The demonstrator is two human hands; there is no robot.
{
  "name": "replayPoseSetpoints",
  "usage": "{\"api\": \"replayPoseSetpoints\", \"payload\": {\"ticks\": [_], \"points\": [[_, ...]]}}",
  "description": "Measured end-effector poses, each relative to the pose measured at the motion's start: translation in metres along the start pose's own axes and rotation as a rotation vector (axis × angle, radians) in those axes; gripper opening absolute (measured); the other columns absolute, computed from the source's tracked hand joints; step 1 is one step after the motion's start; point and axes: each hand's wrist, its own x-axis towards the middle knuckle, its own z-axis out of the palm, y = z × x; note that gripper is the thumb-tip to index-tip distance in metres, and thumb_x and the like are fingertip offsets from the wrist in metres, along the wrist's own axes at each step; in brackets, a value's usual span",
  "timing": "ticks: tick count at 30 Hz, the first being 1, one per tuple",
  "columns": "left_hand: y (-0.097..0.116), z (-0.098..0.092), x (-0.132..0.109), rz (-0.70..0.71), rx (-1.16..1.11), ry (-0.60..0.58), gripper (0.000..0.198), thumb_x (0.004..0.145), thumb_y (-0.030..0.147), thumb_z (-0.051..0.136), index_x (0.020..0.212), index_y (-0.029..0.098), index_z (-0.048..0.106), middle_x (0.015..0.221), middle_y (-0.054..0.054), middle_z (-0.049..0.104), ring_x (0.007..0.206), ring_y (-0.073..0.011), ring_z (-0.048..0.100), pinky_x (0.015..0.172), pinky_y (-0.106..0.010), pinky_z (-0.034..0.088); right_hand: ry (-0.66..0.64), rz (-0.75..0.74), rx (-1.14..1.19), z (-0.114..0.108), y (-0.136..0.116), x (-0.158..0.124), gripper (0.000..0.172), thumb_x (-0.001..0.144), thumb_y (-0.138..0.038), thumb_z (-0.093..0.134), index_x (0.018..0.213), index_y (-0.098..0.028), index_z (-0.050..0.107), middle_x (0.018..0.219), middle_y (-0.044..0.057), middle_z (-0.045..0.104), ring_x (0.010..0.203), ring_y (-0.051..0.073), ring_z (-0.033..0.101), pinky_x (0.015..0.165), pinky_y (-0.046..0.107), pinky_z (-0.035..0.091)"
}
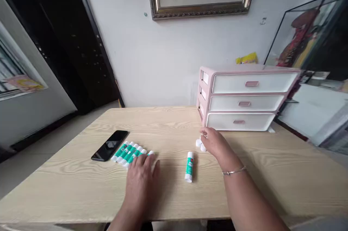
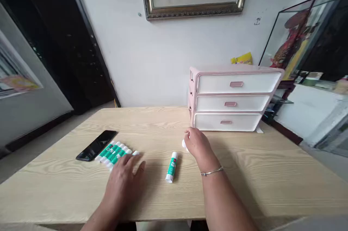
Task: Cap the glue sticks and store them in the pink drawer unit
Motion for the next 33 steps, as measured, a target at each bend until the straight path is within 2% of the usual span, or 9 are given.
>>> {"api": "replayPoseSetpoints", "payload": {"ticks": [4, 7, 10, 13, 17, 20, 22, 28, 33], "points": [[0.04, 0.011, -0.001, 0.075, -0.135, -0.151, 0.026, 0.095, 0.035, 0.051, 0.115, 0.025, 0.063, 0.113, -0.008, 0.064, 0.105, -0.0229, 0.061, 0.092, -0.033, 0.046, -0.036, -0.046, 0.063, 0.004, -0.012, -0.004, 0.023, 0.084, -0.02, 0.05, 0.096, -0.02, 0.069, 0.086, 0.004, 0.073, 0.078, 0.017, 0.064, 0.07, 0.025, 0.041], [0.074, 0.012, 0.005, 0.03, -0.136, -0.229, 0.029, 0.092, 0.041, 0.054, 0.111, 0.023, 0.064, 0.101, -0.008, 0.065, 0.095, -0.0233, 0.063, 0.085, -0.033, 0.046, -0.048, -0.072, 0.116, 0.009, -0.015, -0.005, 0.022, 0.085, -0.022, 0.05, 0.094, -0.021, 0.069, 0.074, 0.001, 0.071, 0.067, 0.015, 0.061, 0.062, 0.024, 0.038], [0.099, 0.007, 0.015, -0.007, -0.122, -0.329, 0.033, 0.087, 0.046, 0.057, 0.108, 0.021, 0.065, 0.1, -0.008, 0.066, 0.095, -0.0254, 0.064, 0.083, -0.034, 0.045, 0.015, -0.062, 0.15, 0.012, -0.013, -0.003, 0.022, 0.085, -0.025, 0.05, 0.094, -0.022, 0.07, 0.069, -0.001, 0.069, 0.064, 0.015, 0.06, 0.06, 0.024, 0.037], [0.111, 0.001, 0.024, -0.017, -0.109, -0.417, 0.028, 0.086, 0.042, 0.057, 0.101, 0.02, 0.065, 0.102, -0.009, 0.067, 0.095, -0.0259, 0.064, 0.08, -0.033, 0.045, 0.112, 0.002, 0.216, 0.01, -0.009, -0.001, 0.024, 0.086, -0.031, 0.051, 0.097, -0.023, 0.071, 0.065, -0.002, 0.066, 0.063, 0.016, 0.06, 0.06, 0.025, 0.037], [0.112, -0.008, 0.031, -0.031, -0.113, -0.469, 0.026, 0.092, 0.034, 0.046, 0.097, 0.018, 0.065, 0.103, -0.011, 0.067, 0.094, -0.0263, 0.065, 0.077, -0.032, 0.043, 0.259, 0.107, 0.322, 0.002, -0.006, 0.001, 0.027, 0.086, -0.037, 0.052, 0.098, -0.022, 0.071, 0.063, -0.002, 0.064, 0.06, 0.016, 0.058, 0.061, 0.026, 0.039], [0.105, -0.011, 0.031, -0.096, -0.189, -0.45, 0.031, 0.096, 0.035, 0.04, 0.1, 0.017, 0.065, 0.101, -0.012, 0.068, 0.094, -0.0264, 0.065, 0.078, -0.032, 0.043, 0.282, 0.184, 0.301, -0.004, -0.004, 0.002, 0.029, 0.086, -0.038, 0.05, 0.097, -0.022, 0.071, 0.066, 0.0, 0.066, 0.063, 0.017, 0.059, 0.06, 0.026, 0.038], [0.095, -0.01, 0.029, -0.119, -0.282, -0.413, 0.031, 0.096, 0.036, 0.041, 0.102, 0.017, 0.065, 0.1, -0.011, 0.068, 0.094, -0.0254, 0.065, 0.079, -0.032, 0.042, 0.21, 0.231, 0.202, -0.007, -0.002, 0.004, 0.027, 0.085, -0.034, 0.05, 0.096, -0.022, 0.072, 0.073, 0.002, 0.069, 0.069, 0.019, 0.061, 0.061, 0.026, 0.038], [0.069, -0.002, 0.023, -0.149, -0.554, -0.322, 0.04, 0.095, 0.05, 0.043, 0.102, 0.018, 0.066, 0.092, -0.007, 0.069, 0.085, -0.0225, 0.062, 0.075, -0.029, 0.041, -0.131, 0.276, -0.052, -0.002, 0.002, 0.007, 0.024, 0.082, -0.025, 0.053, 0.095, -0.022, 0.073, 0.095, 0.007, 0.074, 0.087, 0.021, 0.064, 0.067, 0.027, 0.039], [0.065, 0.0, 0.02, -0.16, -0.631, -0.299, 0.043, 0.095, 0.053, 0.043, 0.103, 0.017, 0.067, 0.092, -0.006, 0.069, 0.085, -0.0222, 0.061, 0.075, -0.029, 0.041, -0.228, 0.263, -0.115, 0.008, 0.009, 0.007, 0.02, 0.078, -0.02, 0.056, 0.09, -0.023, 0.073, 0.098, 0.006, 0.073, 0.087, 0.02, 0.064, 0.066, 0.026, 0.039]]}}
